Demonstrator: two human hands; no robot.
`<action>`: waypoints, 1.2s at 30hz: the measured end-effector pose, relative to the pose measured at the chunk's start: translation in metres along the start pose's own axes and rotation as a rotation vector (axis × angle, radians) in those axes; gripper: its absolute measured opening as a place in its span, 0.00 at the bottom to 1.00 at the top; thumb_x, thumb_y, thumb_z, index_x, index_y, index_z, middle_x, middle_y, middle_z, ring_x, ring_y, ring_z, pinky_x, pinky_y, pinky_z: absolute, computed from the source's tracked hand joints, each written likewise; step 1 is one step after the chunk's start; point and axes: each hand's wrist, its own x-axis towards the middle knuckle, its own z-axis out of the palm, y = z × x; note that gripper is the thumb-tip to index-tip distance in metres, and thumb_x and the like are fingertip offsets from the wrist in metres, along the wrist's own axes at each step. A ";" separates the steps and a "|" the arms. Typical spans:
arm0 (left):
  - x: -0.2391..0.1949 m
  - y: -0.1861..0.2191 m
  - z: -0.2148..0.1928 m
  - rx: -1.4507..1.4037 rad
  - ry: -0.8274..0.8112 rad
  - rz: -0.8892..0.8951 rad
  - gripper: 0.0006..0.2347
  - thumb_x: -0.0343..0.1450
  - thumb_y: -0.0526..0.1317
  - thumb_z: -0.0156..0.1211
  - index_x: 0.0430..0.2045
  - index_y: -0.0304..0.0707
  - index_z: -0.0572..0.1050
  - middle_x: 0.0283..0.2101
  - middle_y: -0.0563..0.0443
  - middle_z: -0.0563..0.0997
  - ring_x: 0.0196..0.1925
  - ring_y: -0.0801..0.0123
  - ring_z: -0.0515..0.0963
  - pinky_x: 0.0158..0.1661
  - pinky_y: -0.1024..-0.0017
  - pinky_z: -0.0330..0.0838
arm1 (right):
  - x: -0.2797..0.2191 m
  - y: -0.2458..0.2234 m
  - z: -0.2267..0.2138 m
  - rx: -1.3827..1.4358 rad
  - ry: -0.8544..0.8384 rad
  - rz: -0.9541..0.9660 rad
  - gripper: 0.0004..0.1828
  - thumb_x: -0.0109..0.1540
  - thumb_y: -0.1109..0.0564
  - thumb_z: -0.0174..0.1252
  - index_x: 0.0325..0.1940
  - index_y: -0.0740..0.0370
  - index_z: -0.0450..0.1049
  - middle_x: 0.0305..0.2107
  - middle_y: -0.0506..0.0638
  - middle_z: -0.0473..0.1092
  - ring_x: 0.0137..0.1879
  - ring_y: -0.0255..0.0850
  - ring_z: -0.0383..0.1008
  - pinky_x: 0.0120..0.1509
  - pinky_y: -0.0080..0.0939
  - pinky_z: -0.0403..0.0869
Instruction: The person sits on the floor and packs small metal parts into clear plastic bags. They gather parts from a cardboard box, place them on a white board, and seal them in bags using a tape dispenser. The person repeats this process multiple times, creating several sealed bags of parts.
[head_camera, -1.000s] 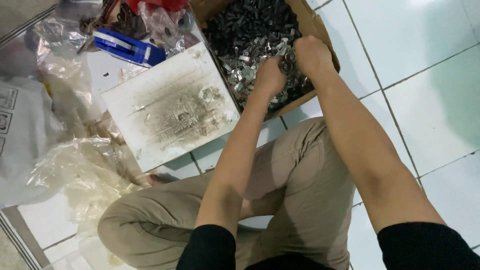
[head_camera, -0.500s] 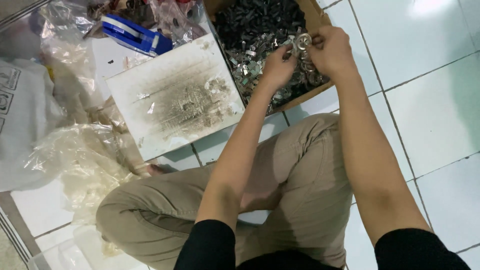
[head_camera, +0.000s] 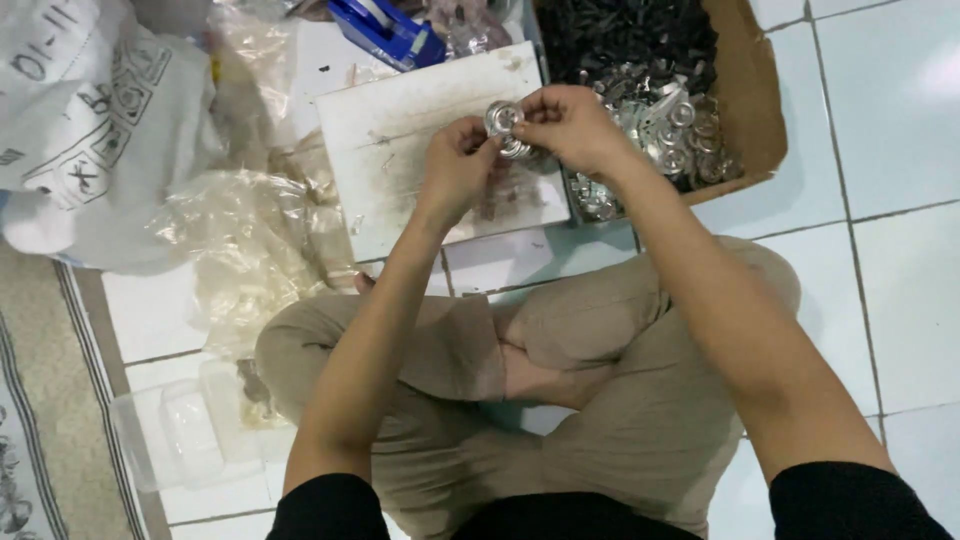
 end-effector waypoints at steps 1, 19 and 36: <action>0.001 -0.006 -0.011 0.002 0.013 0.007 0.04 0.73 0.32 0.57 0.37 0.35 0.79 0.32 0.47 0.85 0.30 0.69 0.84 0.32 0.73 0.85 | 0.013 0.012 0.015 0.000 -0.009 -0.012 0.09 0.62 0.61 0.68 0.46 0.57 0.79 0.33 0.43 0.76 0.40 0.30 0.75 0.46 0.29 0.75; -0.009 -0.050 -0.061 0.653 0.406 0.173 0.15 0.69 0.33 0.56 0.51 0.35 0.73 0.44 0.38 0.74 0.43 0.43 0.79 0.37 0.50 0.76 | 0.005 -0.013 0.077 -0.212 0.213 -0.211 0.10 0.64 0.57 0.67 0.48 0.62 0.81 0.30 0.46 0.76 0.34 0.32 0.71 0.36 0.34 0.75; 0.034 -0.042 0.181 0.873 -0.463 0.426 0.22 0.64 0.21 0.45 0.52 0.33 0.76 0.49 0.33 0.77 0.44 0.39 0.81 0.36 0.48 0.77 | -0.040 0.112 -0.172 -1.277 0.068 0.422 0.24 0.55 0.46 0.72 0.42 0.70 0.80 0.38 0.66 0.78 0.47 0.63 0.80 0.46 0.58 0.80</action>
